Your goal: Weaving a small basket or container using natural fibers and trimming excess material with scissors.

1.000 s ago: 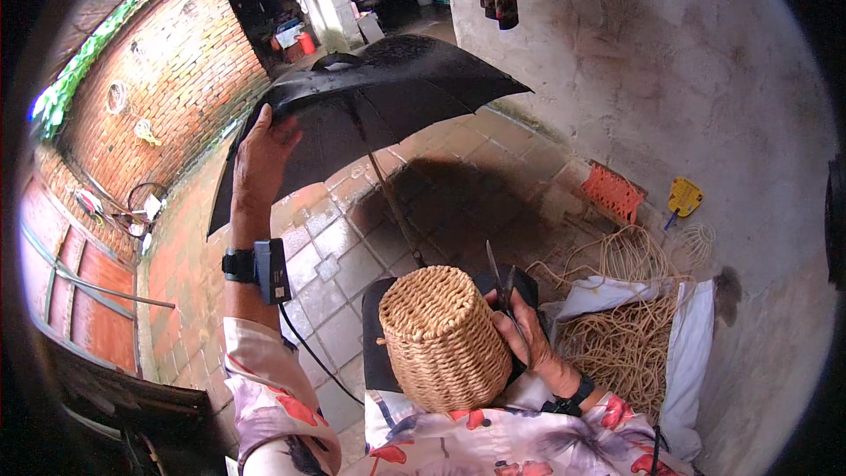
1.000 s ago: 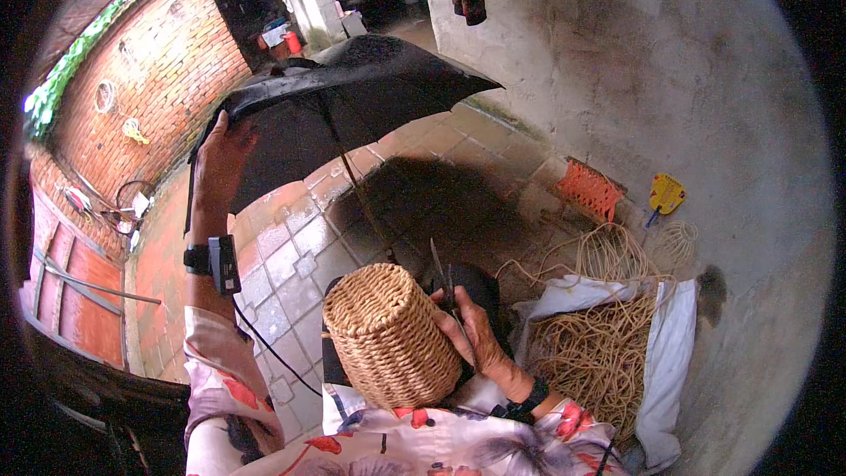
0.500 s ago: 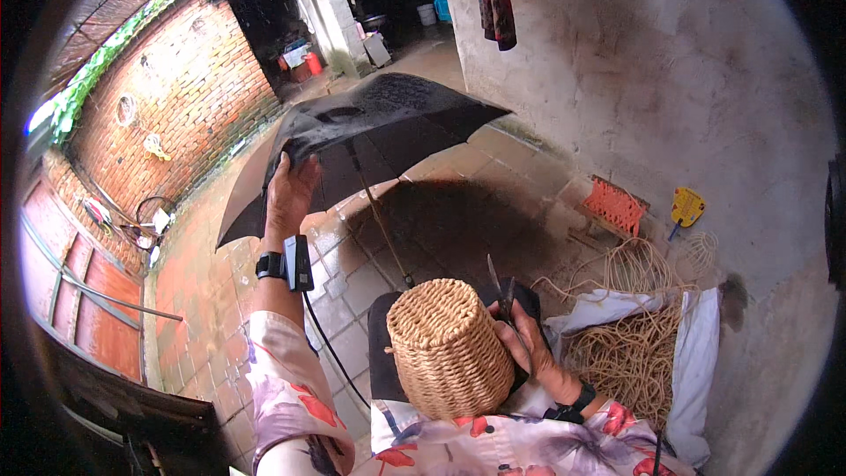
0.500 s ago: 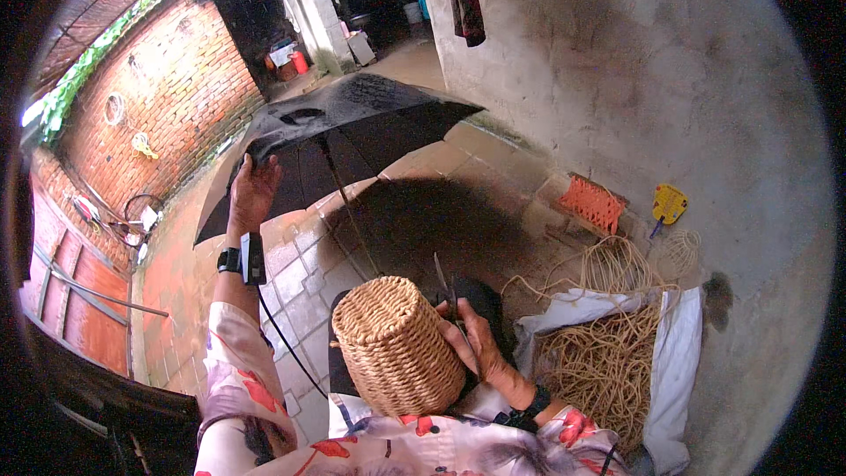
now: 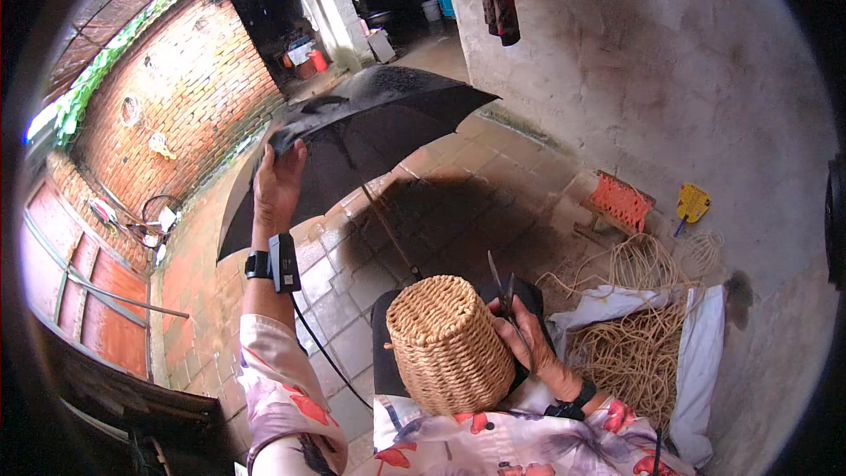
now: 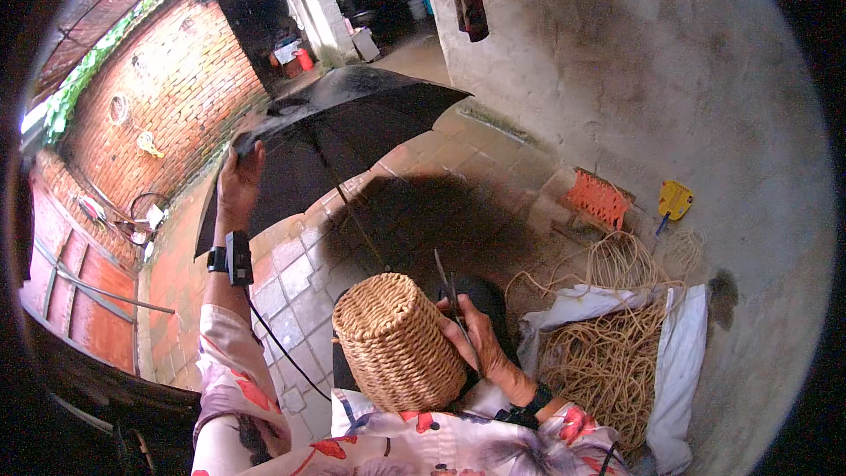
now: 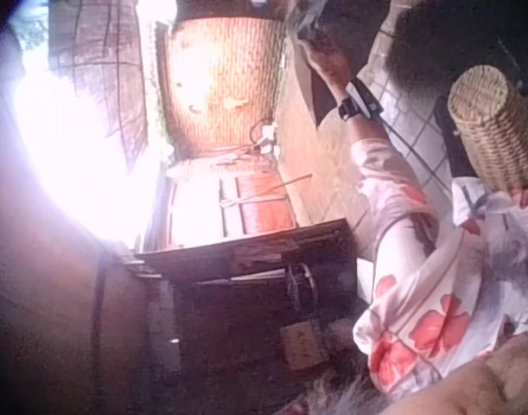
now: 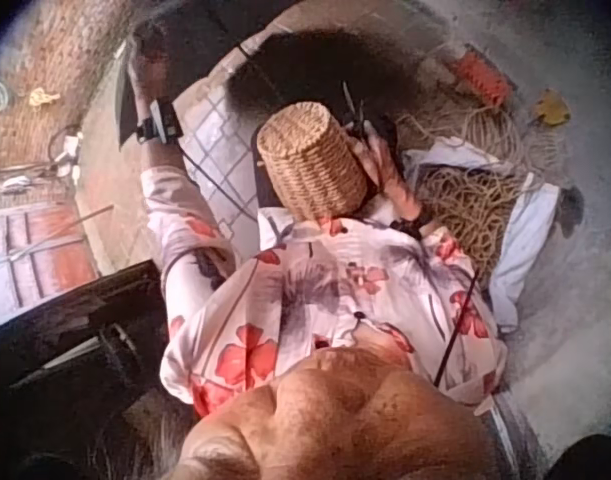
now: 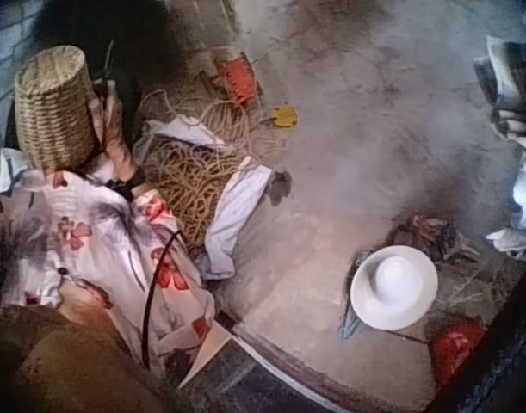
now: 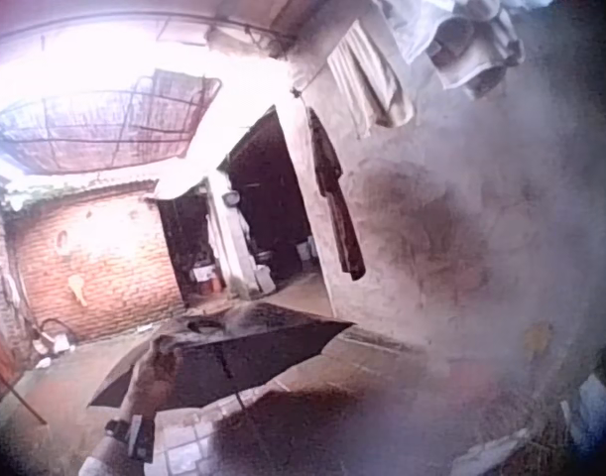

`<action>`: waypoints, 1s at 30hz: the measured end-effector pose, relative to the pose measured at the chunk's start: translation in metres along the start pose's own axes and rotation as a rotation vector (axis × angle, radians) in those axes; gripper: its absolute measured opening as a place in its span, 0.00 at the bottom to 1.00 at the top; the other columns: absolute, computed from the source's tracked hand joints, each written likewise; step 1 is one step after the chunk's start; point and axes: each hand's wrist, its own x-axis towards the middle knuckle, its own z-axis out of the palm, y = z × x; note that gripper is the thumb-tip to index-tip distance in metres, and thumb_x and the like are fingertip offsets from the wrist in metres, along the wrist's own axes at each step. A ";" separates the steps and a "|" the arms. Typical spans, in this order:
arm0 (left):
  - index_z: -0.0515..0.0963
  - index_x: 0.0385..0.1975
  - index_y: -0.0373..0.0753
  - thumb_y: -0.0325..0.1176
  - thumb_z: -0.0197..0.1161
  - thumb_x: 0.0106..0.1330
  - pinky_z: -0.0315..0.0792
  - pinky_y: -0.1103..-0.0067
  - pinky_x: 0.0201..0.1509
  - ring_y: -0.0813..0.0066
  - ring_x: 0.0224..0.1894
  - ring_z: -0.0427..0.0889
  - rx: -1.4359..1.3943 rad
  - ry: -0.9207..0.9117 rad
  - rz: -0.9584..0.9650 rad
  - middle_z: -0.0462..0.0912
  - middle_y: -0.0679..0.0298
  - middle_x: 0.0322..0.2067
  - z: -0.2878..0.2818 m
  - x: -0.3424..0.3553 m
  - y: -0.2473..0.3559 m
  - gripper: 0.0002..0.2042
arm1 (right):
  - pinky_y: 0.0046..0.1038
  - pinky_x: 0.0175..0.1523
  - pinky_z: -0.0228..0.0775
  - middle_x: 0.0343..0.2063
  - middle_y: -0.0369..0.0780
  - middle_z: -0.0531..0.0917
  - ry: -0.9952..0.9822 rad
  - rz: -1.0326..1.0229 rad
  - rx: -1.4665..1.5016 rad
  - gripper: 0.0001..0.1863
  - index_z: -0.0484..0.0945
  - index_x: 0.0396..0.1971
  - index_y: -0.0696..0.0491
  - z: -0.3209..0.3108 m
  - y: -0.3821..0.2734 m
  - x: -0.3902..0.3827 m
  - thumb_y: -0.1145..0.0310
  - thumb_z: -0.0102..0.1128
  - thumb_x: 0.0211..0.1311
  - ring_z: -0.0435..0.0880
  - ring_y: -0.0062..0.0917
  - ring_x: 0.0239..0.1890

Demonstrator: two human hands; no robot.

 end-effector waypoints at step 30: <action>0.74 0.43 0.38 0.37 0.57 0.67 0.73 0.70 0.54 0.66 0.43 0.80 0.047 0.078 -0.125 0.82 0.61 0.39 -0.012 -0.004 -0.030 0.11 | 0.30 0.50 0.69 0.38 0.47 0.79 -0.011 -0.013 -0.033 0.27 0.69 0.46 0.60 -0.002 0.000 0.001 0.48 0.51 0.64 0.80 0.34 0.43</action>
